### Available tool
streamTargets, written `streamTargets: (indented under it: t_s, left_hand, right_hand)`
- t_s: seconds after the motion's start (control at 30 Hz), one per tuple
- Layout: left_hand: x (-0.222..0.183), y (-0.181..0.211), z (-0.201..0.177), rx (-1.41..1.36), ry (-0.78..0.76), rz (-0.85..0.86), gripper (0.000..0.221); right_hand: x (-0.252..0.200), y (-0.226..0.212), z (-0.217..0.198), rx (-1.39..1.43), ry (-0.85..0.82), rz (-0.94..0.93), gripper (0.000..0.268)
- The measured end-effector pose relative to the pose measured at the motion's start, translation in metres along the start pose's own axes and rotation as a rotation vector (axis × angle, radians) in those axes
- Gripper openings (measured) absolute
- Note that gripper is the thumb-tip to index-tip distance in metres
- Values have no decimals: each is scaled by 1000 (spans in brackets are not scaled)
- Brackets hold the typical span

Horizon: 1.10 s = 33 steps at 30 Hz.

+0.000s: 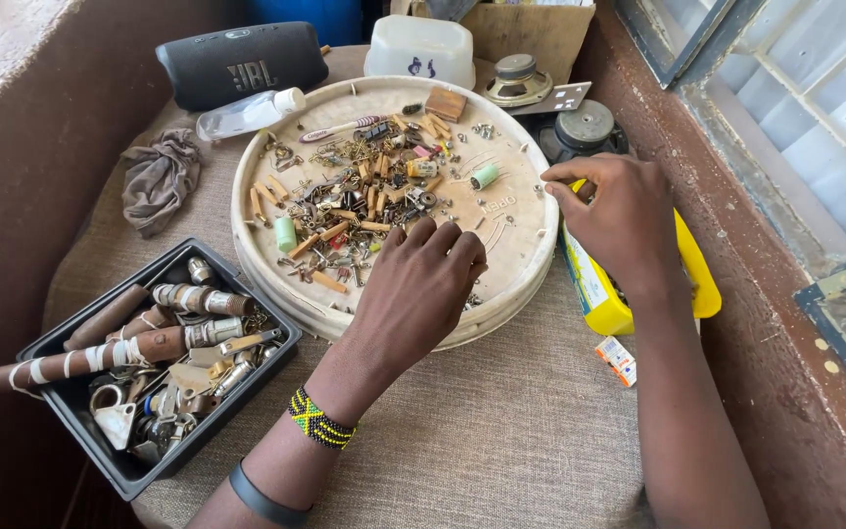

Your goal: Sorting and inspecting various small metal hardware components like screws, nuts, and bolts from a large tray into separate containers.

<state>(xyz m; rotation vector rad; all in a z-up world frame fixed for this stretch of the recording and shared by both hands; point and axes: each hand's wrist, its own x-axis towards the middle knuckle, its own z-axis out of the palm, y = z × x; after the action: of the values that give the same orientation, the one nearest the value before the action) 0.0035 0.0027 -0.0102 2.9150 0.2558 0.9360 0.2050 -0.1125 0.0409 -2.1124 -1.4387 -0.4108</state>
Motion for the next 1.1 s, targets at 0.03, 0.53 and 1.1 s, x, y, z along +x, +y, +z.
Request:
streamTargets:
  t_s: [0.03,0.53,1.1]
  left_hand:
    - [-1,-1,0,3,11,0,10]
    - [-6,-16,8,58,160,-22,11]
    - [-5,-21,3,10,193,-82,9]
  right_hand:
    - [2,2,2,-44,-39,33,22]
    - [80,28,44,-405,-475,-6,5]
    - [50,-29,-3,-131,-391,-28,14]
